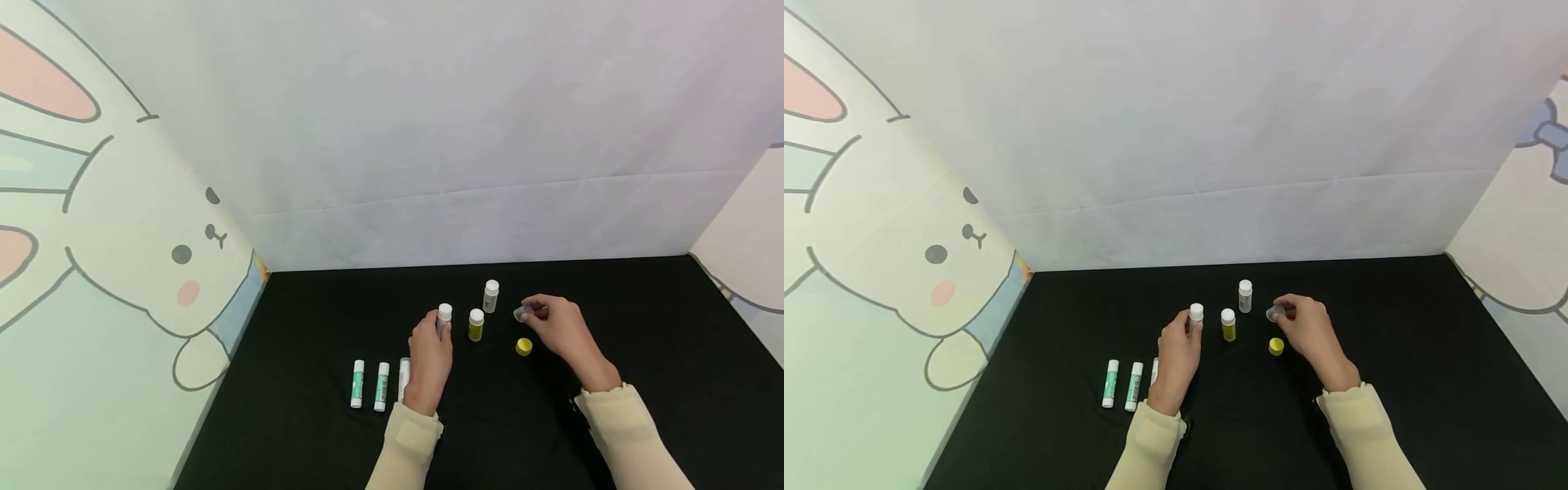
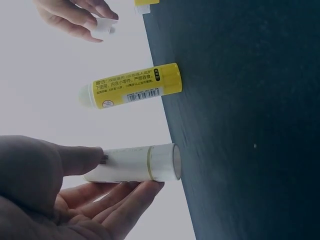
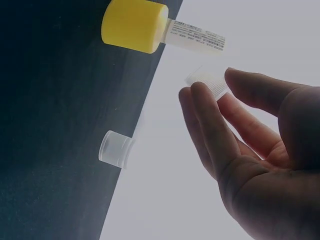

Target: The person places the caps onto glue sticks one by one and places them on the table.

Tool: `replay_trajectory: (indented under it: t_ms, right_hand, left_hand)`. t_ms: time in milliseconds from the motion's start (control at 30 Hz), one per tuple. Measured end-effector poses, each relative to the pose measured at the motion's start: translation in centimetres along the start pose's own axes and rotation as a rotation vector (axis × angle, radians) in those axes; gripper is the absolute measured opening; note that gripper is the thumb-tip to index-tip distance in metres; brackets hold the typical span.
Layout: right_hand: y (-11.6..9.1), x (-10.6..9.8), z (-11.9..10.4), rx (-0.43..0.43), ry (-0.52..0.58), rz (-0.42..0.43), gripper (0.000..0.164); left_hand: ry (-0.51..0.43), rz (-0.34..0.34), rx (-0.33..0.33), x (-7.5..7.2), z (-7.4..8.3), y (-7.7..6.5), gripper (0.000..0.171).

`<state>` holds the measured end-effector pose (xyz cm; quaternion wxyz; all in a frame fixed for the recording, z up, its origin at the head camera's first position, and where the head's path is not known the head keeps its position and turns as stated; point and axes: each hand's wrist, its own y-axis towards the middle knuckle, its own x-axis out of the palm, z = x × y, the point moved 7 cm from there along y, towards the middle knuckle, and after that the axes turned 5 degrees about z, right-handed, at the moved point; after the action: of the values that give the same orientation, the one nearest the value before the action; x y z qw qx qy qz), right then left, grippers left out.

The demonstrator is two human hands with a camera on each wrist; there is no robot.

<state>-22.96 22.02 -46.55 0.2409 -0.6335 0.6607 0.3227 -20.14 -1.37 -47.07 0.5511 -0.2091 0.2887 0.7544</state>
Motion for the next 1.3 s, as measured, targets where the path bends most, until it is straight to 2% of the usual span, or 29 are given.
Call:
replay_trajectory:
  t_ms: [167, 433, 733, 933, 1300]
  right_hand:
    - [-0.3, -0.1, -0.2, -0.005, 0.002, 0.004, 0.028]
    - [-0.8, -0.1, -0.6, -0.01, 0.019, -0.01, 0.028]
    - [-1.4, -0.1, -1.3, -0.019, 0.04, -0.012, 0.028]
    - [-1.7, 0.0, -1.6, -0.028, 0.056, -0.016, 0.029]
    - [-2.4, 0.2, -2.2, -0.055, 0.053, -0.011, 0.026]
  left_hand:
    - [0.013, -0.021, -0.016, -0.1, -0.1, -0.3, 0.033]
    - [0.031, -0.021, 0.022, -0.5, -0.2, -1.1, 0.032]
    - [0.065, -0.024, 0.029, -0.6, -0.5, -1.8, 0.032]
    - [0.051, -0.031, 0.025, -0.8, -0.6, -2.1, 0.032]
    - [0.073, -0.038, 0.051, -1.1, -0.6, -3.0, 0.033]
